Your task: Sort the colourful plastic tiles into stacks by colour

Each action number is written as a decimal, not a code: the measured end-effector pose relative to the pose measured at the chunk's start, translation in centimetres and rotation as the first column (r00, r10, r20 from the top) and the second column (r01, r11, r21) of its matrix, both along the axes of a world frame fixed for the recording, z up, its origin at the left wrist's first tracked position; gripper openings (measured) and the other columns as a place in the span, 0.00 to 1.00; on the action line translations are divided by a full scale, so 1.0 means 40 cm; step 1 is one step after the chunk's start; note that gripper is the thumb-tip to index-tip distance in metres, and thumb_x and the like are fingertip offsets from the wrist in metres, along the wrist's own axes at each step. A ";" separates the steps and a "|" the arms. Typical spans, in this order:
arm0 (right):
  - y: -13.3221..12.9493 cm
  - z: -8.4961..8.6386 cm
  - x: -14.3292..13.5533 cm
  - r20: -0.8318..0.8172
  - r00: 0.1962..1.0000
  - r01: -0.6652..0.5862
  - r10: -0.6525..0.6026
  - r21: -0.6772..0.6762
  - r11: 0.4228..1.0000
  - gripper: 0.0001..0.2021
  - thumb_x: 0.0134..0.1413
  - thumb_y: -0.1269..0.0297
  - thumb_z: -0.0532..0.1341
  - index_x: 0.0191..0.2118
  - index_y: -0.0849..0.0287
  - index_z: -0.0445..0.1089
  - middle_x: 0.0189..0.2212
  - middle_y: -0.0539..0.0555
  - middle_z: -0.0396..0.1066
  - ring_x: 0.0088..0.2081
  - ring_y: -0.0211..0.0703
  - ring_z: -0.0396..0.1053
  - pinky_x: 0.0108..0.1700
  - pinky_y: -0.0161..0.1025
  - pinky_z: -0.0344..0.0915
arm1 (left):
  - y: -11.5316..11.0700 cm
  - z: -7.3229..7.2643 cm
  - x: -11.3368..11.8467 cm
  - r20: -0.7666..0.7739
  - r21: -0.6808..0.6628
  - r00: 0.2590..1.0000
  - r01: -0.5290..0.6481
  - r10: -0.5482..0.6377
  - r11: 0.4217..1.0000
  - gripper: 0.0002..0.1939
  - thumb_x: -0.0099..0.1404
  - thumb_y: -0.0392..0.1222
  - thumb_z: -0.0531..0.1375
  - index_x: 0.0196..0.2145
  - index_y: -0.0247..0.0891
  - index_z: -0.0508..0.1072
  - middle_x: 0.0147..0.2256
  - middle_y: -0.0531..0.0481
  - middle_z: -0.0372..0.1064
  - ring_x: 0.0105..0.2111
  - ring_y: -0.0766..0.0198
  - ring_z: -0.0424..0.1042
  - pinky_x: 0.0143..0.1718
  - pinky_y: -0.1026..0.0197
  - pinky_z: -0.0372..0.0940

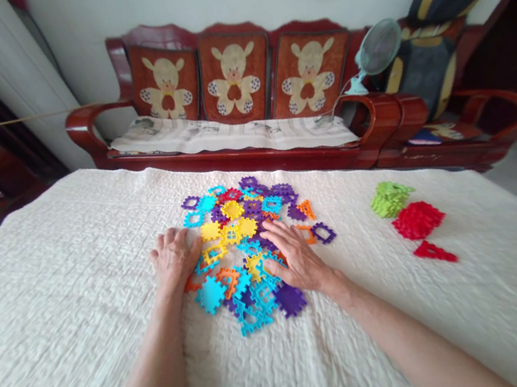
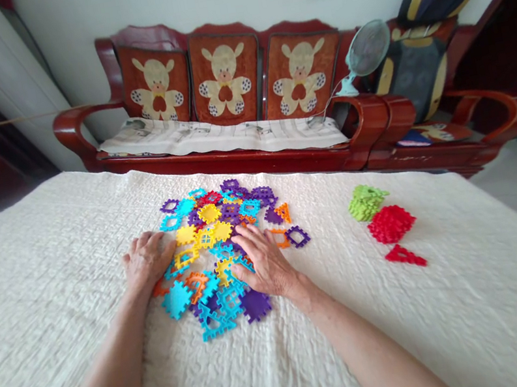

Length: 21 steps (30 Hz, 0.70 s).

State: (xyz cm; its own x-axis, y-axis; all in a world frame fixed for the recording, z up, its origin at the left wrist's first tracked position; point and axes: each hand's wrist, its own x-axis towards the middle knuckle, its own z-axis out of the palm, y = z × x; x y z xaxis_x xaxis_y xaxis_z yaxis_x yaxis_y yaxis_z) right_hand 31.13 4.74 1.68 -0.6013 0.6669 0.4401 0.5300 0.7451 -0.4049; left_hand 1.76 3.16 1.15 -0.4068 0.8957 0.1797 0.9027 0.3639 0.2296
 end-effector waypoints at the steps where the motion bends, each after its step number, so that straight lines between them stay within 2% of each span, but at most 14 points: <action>1: 0.008 -0.003 0.006 0.042 0.999 0.030 -0.029 -0.018 0.999 0.27 0.63 0.49 0.57 0.64 0.55 0.62 0.67 0.62 0.59 0.69 0.62 0.52 0.64 0.69 0.53 | 0.000 0.000 0.000 0.003 0.000 1.000 0.001 -0.001 1.000 0.26 0.69 0.55 0.49 0.55 0.42 0.73 0.60 0.41 0.64 0.61 0.45 0.58 0.58 0.41 0.59; 4: 0.028 -0.006 0.021 0.122 0.990 0.076 -0.069 -0.048 0.996 0.28 0.64 0.49 0.56 0.65 0.54 0.60 0.68 0.63 0.56 0.69 0.63 0.52 0.63 0.70 0.53 | 0.002 -0.003 -0.001 0.005 0.006 1.000 -0.001 0.001 1.000 0.25 0.69 0.55 0.49 0.55 0.43 0.73 0.60 0.41 0.63 0.61 0.46 0.58 0.58 0.41 0.59; 8: 0.040 -0.001 0.029 0.139 0.989 0.057 -0.049 -0.051 0.997 0.26 0.65 0.50 0.55 0.64 0.56 0.62 0.67 0.63 0.58 0.67 0.58 0.57 0.64 0.66 0.54 | 0.003 -0.007 -0.003 0.002 0.012 1.000 -0.004 0.004 1.000 0.25 0.69 0.54 0.49 0.56 0.43 0.73 0.61 0.41 0.63 0.61 0.46 0.57 0.58 0.41 0.59; 16: 0.028 0.003 0.017 0.029 0.997 -0.072 0.072 0.015 0.997 0.21 0.63 0.53 0.58 0.57 0.57 0.69 0.59 0.62 0.69 0.61 0.55 0.65 0.62 0.59 0.62 | 0.004 -0.009 -0.008 0.021 0.014 1.000 0.003 -0.004 1.000 0.24 0.69 0.53 0.49 0.56 0.43 0.73 0.61 0.41 0.63 0.61 0.47 0.57 0.58 0.41 0.58; 21: 0.019 0.013 0.011 -0.025 0.992 -0.120 0.121 0.012 0.993 0.17 0.63 0.55 0.59 0.53 0.56 0.72 0.50 0.58 0.76 0.54 0.53 0.71 0.58 0.55 0.66 | 0.003 -0.013 -0.010 0.026 0.034 1.000 0.013 -0.014 0.999 0.24 0.71 0.50 0.47 0.56 0.49 0.74 0.62 0.43 0.63 0.61 0.47 0.58 0.58 0.41 0.58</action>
State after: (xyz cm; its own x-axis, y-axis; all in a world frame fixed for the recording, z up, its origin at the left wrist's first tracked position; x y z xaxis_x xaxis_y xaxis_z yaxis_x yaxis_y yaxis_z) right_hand 31.56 5.51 2.22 -0.6652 0.5856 0.4632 0.4255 0.8071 -0.4094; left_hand 1.37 3.27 0.63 -0.3994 0.8948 0.1995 0.9010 0.3429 0.2657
